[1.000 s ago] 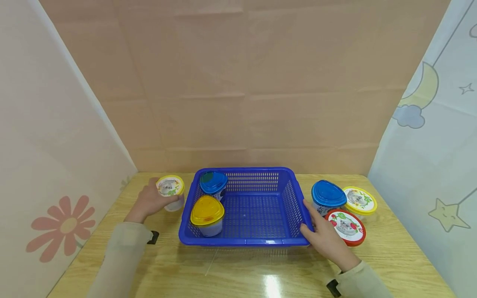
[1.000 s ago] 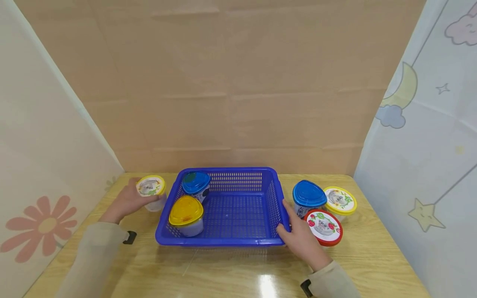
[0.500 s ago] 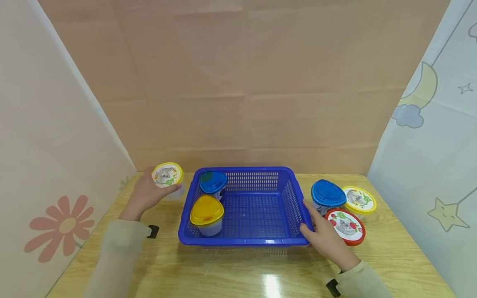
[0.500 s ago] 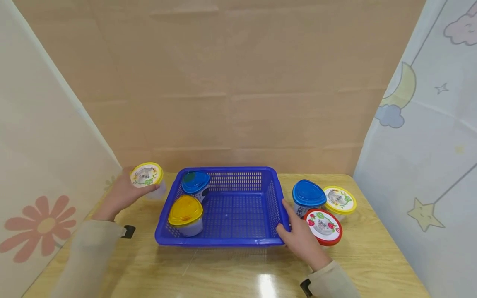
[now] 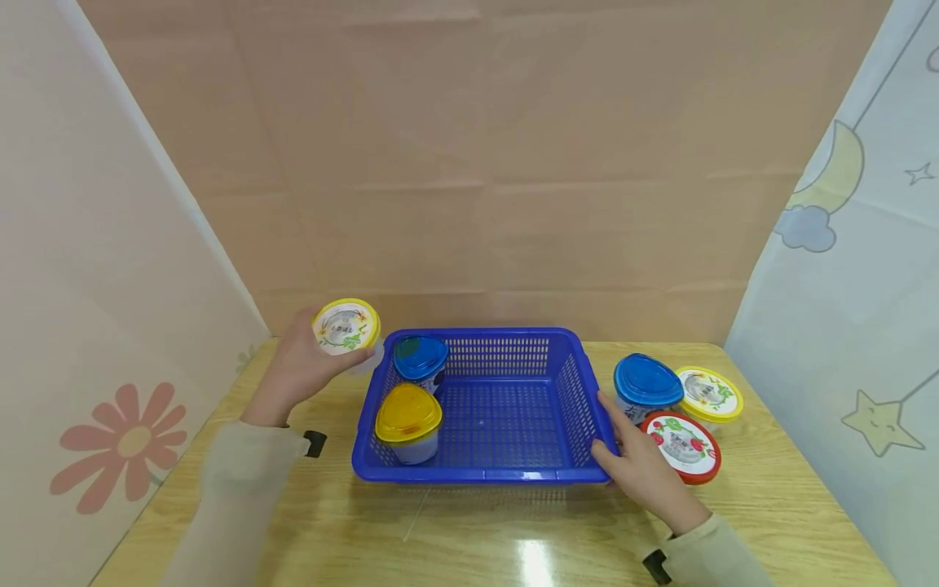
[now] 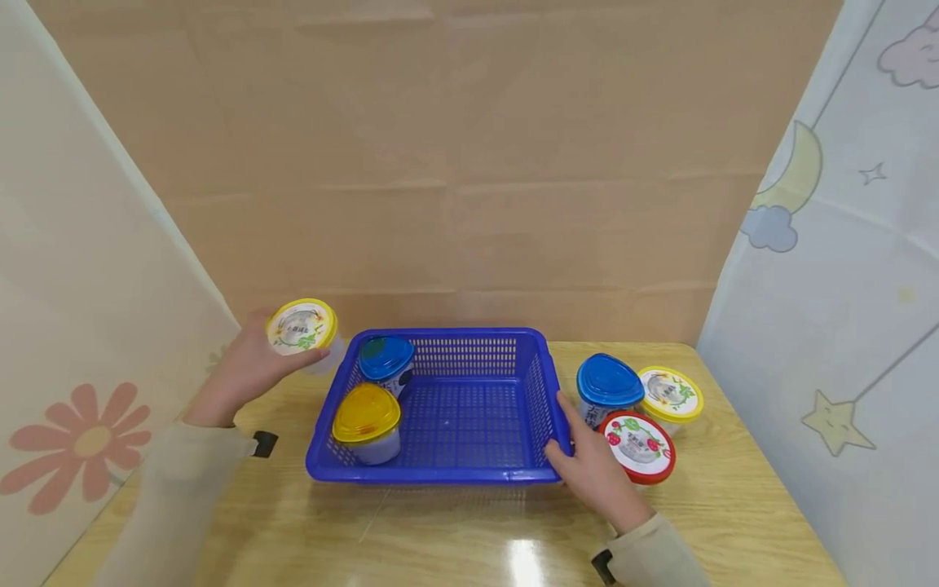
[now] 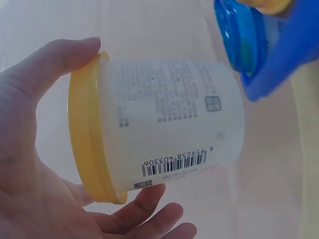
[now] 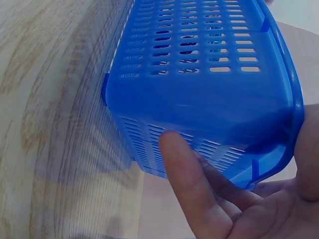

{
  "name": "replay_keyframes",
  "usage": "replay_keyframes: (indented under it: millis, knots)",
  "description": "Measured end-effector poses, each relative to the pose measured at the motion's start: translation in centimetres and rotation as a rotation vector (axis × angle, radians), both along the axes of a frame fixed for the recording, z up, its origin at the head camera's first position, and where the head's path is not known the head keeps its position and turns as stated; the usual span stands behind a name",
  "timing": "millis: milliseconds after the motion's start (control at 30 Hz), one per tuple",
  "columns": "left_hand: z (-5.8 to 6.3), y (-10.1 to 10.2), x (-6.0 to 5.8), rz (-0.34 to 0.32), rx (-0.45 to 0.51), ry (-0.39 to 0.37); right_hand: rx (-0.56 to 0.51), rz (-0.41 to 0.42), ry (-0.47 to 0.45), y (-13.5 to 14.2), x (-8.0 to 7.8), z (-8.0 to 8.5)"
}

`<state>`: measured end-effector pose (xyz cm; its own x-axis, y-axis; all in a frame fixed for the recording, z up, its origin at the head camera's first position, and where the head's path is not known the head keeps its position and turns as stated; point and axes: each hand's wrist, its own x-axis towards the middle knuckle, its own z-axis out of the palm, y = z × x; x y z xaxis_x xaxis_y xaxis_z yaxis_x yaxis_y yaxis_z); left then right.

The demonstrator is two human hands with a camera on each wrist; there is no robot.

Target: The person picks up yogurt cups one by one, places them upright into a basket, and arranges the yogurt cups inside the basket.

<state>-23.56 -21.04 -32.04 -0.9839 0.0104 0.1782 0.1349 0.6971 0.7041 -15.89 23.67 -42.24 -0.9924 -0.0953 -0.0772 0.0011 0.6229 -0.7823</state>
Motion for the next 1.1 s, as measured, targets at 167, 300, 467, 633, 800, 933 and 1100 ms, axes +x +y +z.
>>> replay_keyframes:
  millis: [167,300,467,633,800,933,1100]
  knots:
    - [1.1,1.2,0.1,-0.013,-0.011,-0.017,0.001,-0.003,0.005,0.0,0.0,0.0]
    - [1.8,2.2,-0.1,-0.035,-0.018,-0.010,0.004,-0.005,0.003,0.0,0.0,0.0]
    - [2.5,3.5,-0.5,-0.067,-0.017,-0.006,-0.001,-0.004,0.007,0.1,0.1,-0.1]
    - [2.9,4.6,-0.9,-0.074,-0.072,-0.071,-0.015,-0.006,0.011,0.1,0.1,-0.2]
    - [3.2,5.7,-1.4,-0.090,-0.082,-0.096,-0.022,-0.005,0.018,-0.1,0.0,-0.2]
    - [3.1,6.8,-2.1,-0.105,-0.067,-0.117,-0.020,-0.011,0.020,-0.1,0.0,-0.1]
    - [2.7,8.3,-2.7,-0.121,-0.062,-0.121,-0.020,-0.014,0.015,0.0,0.0,0.0]
